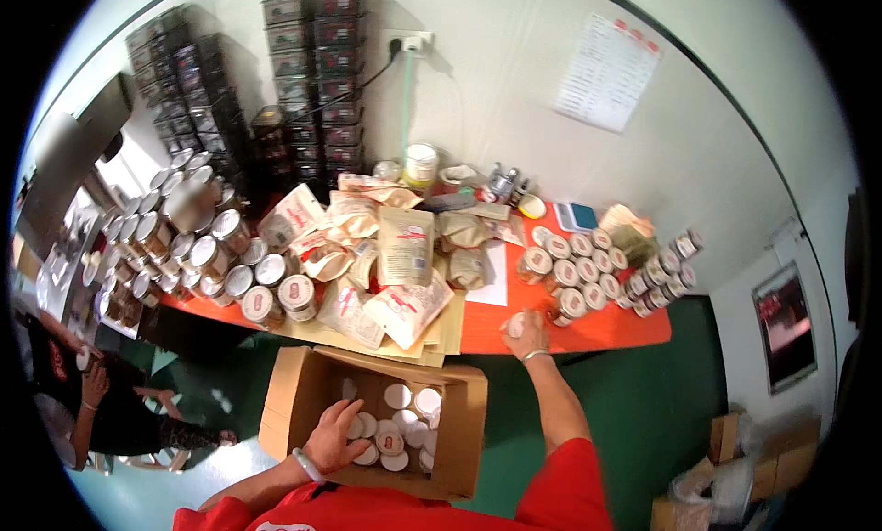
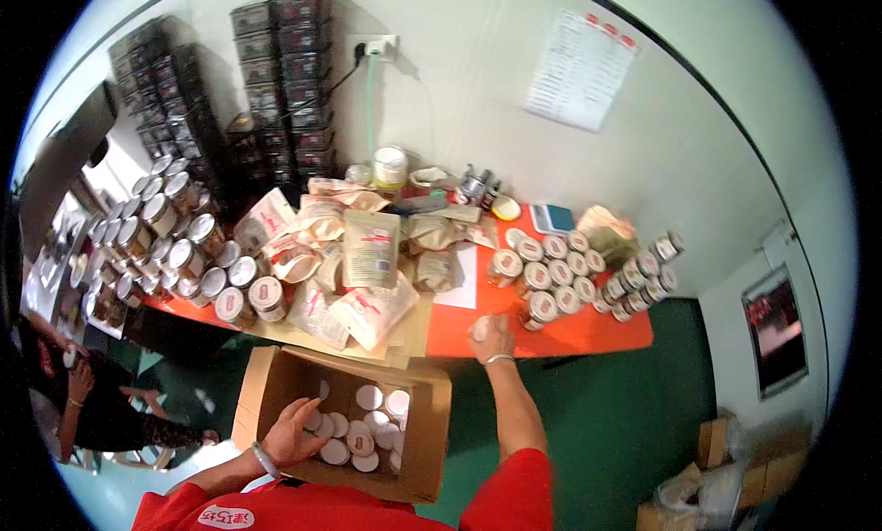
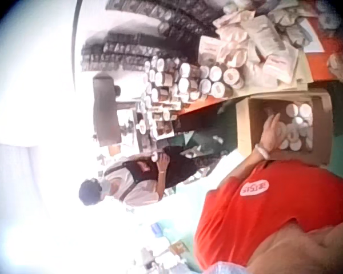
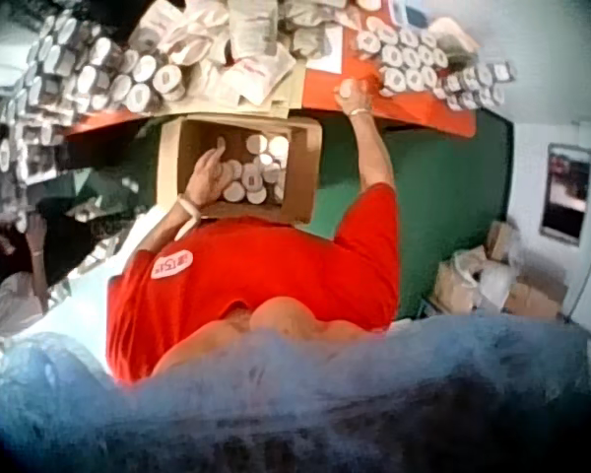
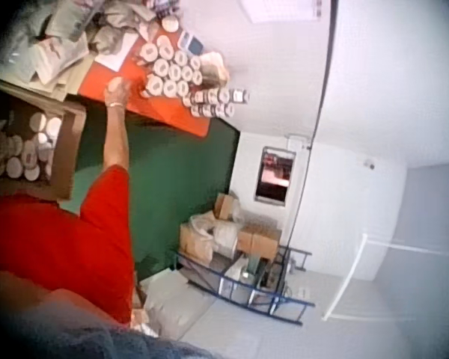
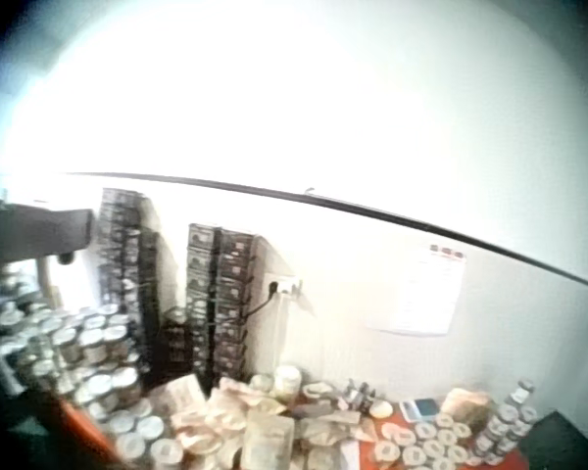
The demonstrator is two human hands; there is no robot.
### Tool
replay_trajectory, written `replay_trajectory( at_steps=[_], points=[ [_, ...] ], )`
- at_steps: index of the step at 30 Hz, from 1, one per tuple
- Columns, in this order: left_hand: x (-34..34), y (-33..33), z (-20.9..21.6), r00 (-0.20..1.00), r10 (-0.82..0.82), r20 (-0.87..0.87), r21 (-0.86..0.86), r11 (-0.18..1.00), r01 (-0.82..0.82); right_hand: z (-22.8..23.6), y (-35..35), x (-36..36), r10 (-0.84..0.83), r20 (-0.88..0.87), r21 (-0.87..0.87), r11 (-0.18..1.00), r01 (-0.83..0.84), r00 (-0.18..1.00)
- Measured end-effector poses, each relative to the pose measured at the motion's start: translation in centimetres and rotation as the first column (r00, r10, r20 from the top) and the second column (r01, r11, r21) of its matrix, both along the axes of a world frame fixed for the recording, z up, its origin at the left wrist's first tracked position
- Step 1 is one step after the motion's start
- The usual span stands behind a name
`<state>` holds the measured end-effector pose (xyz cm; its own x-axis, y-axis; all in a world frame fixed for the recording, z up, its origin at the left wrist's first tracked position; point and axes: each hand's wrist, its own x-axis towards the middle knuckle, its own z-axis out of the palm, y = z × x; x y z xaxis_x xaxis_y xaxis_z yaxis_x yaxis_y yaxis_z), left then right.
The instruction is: The person repeatedly picks up small jars from a cardboard box, places them on a table, and then places them back into the box. The person also moves a red stool across the room and returns to the table to continue the repetitive handling of the jars.
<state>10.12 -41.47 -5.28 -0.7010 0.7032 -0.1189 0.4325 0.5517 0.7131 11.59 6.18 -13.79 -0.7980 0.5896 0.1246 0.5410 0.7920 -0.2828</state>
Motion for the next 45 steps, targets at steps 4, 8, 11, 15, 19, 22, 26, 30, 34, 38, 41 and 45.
replay_trajectory(
  at_steps=[4,8,11,15,19,22,26,30,34,38,41,45],
  points=[
    [1.6,-5.8,-1.6,0.970,0.242,0.013,-0.117,0.964,-0.239,-1.1,-0.2,-2.7,-0.028,0.169,0.408,0.912,-0.044,0.985],
    [0.7,-10.3,-2.5,0.912,0.405,-0.067,-0.131,0.902,-0.411,-2.9,-1.0,-1.3,0.068,0.190,0.144,0.985,-0.096,0.979],
    [-2.2,-12.9,-2.8,0.880,0.437,-0.184,-0.035,0.892,-0.450,-4.9,1.9,0.0,0.087,0.234,0.136,0.983,-0.121,0.968],
    [-6.4,-16.4,-1.7,0.714,0.654,-0.252,0.094,0.750,-0.654,-6.0,2.1,-0.4,0.055,0.206,0.196,0.976,-0.096,0.977],
    [-10.4,-18.2,-0.3,0.651,0.755,-0.086,0.049,0.655,-0.754,-5.9,-0.6,0.0,0.200,0.200,-0.026,0.980,-0.199,0.959],
    [-11.6,-18.9,-1.5,0.616,0.787,0.031,0.052,0.614,-0.788,-3.8,-7.5,0.9,0.298,0.085,-0.108,0.951,-0.289,0.951],
    [-13.8,-18.8,-5.3,0.636,0.766,0.095,0.091,0.629,-0.772,-4.1,-14.9,3.1,0.407,-0.139,-0.121,0.898,-0.424,0.903],
    [-16.6,-18.2,-7.9,0.696,0.718,0.020,0.187,0.681,-0.708,-4.0,-22.9,4.0,0.460,-0.146,-0.205,0.852,-0.481,0.876],
    [-19.0,-15.9,-7.9,0.721,0.681,0.125,0.177,0.700,-0.692,-9.4,-29.1,4.8,0.502,0.151,-0.394,0.821,-0.414,0.852],
    [-21.6,-12.6,-11.7,0.709,0.679,-0.193,0.228,0.734,-0.640,-11.0,-34.8,2.6,0.572,0.454,-0.457,0.808,-0.372,0.683],
    [-23.5,-11.1,-13.3,0.685,0.722,0.097,0.561,0.528,-0.637,-17.0,-36.1,3.3,0.628,0.379,-0.450,0.767,-0.457,0.680],
    [-24.3,-9.9,-14.6,0.601,0.796,0.069,0.443,0.516,-0.733,-19.3,-36.5,2.1,0.541,0.422,-0.448,0.822,-0.352,0.727]
  ],
)
